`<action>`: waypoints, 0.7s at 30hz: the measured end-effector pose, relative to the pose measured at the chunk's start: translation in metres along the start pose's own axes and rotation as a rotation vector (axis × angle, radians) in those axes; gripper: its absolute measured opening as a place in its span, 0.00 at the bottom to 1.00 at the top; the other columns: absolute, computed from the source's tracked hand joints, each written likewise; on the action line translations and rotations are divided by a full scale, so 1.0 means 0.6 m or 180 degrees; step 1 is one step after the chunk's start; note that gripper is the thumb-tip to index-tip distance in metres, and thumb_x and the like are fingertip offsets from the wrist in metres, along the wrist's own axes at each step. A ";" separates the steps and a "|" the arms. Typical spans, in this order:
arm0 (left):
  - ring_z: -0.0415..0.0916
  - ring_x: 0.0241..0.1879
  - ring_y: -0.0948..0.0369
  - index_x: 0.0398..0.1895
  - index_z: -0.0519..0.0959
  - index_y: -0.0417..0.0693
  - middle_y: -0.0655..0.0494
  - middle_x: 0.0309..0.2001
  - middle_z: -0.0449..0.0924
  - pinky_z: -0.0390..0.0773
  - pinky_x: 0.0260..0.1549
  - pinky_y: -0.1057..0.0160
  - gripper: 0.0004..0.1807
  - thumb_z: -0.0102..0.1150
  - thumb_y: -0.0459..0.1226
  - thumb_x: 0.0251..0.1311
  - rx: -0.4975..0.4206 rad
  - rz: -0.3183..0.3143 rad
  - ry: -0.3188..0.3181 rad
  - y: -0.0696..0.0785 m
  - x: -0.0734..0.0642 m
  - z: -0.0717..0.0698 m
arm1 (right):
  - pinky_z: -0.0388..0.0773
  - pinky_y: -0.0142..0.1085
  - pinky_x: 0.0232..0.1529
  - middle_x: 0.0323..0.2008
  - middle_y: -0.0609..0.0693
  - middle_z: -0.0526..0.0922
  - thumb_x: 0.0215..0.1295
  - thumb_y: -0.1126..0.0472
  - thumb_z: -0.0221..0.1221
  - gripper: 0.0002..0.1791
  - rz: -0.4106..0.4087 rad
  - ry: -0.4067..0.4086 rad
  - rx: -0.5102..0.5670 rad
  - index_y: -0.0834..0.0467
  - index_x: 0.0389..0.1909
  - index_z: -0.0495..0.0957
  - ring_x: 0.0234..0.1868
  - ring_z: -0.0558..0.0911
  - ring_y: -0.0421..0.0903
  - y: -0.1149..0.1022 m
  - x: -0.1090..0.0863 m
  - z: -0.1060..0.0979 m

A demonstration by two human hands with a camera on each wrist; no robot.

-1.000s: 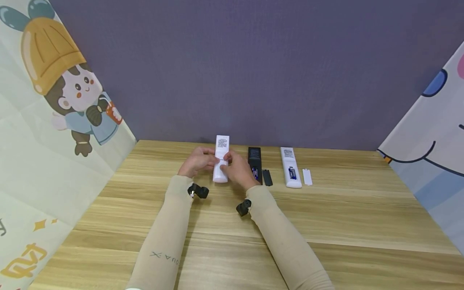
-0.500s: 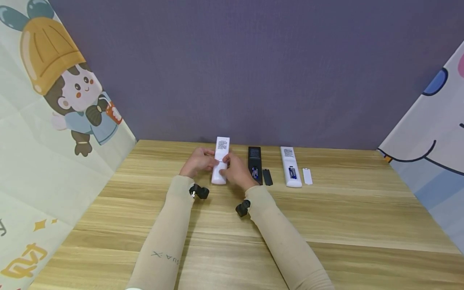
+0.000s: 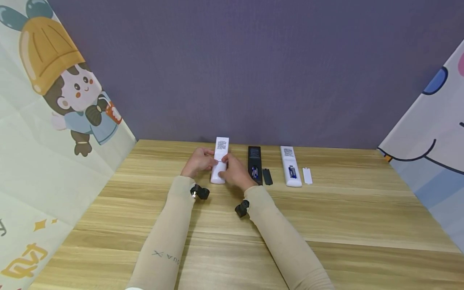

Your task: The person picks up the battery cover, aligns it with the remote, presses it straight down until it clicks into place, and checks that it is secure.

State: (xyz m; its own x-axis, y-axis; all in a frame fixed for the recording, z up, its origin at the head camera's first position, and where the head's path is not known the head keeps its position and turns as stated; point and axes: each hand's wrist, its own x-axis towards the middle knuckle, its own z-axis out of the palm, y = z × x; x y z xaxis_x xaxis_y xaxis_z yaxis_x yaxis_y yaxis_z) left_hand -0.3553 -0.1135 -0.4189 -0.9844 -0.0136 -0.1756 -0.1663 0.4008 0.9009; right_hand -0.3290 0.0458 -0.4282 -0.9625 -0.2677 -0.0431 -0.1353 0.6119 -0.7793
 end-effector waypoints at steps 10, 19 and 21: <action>0.78 0.41 0.55 0.58 0.79 0.34 0.40 0.52 0.83 0.79 0.36 0.66 0.23 0.65 0.26 0.57 0.0156 0.0009 0.0075 -0.002 0.000 0.006 | 0.78 0.50 0.61 0.61 0.65 0.80 0.67 0.64 0.65 0.23 -0.0006 -0.0070 -0.0155 0.61 0.60 0.70 0.58 0.81 0.57 -0.001 -0.001 0.000; 0.80 0.49 0.49 0.55 0.80 0.34 0.39 0.53 0.83 0.81 0.49 0.57 0.20 0.66 0.27 0.57 0.0371 0.0070 0.0221 -0.007 0.002 0.010 | 0.74 0.51 0.66 0.63 0.64 0.79 0.71 0.60 0.62 0.25 -0.0079 -0.0102 -0.0383 0.64 0.65 0.70 0.64 0.78 0.57 0.001 -0.003 0.001; 0.80 0.50 0.48 0.54 0.81 0.33 0.39 0.52 0.83 0.81 0.49 0.57 0.20 0.66 0.27 0.57 0.0393 0.0095 0.0258 -0.008 0.002 0.011 | 0.73 0.51 0.67 0.63 0.64 0.79 0.72 0.60 0.61 0.25 -0.0103 -0.0104 -0.0423 0.64 0.66 0.70 0.64 0.78 0.57 0.002 -0.002 0.002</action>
State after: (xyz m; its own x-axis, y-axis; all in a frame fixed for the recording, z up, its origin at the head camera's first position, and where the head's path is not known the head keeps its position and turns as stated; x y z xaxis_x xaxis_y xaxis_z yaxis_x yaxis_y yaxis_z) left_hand -0.3554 -0.1092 -0.4259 -0.9911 -0.0717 -0.1123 -0.1332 0.5118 0.8487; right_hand -0.3277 0.0463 -0.4299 -0.9493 -0.3116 -0.0413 -0.1981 0.6951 -0.6911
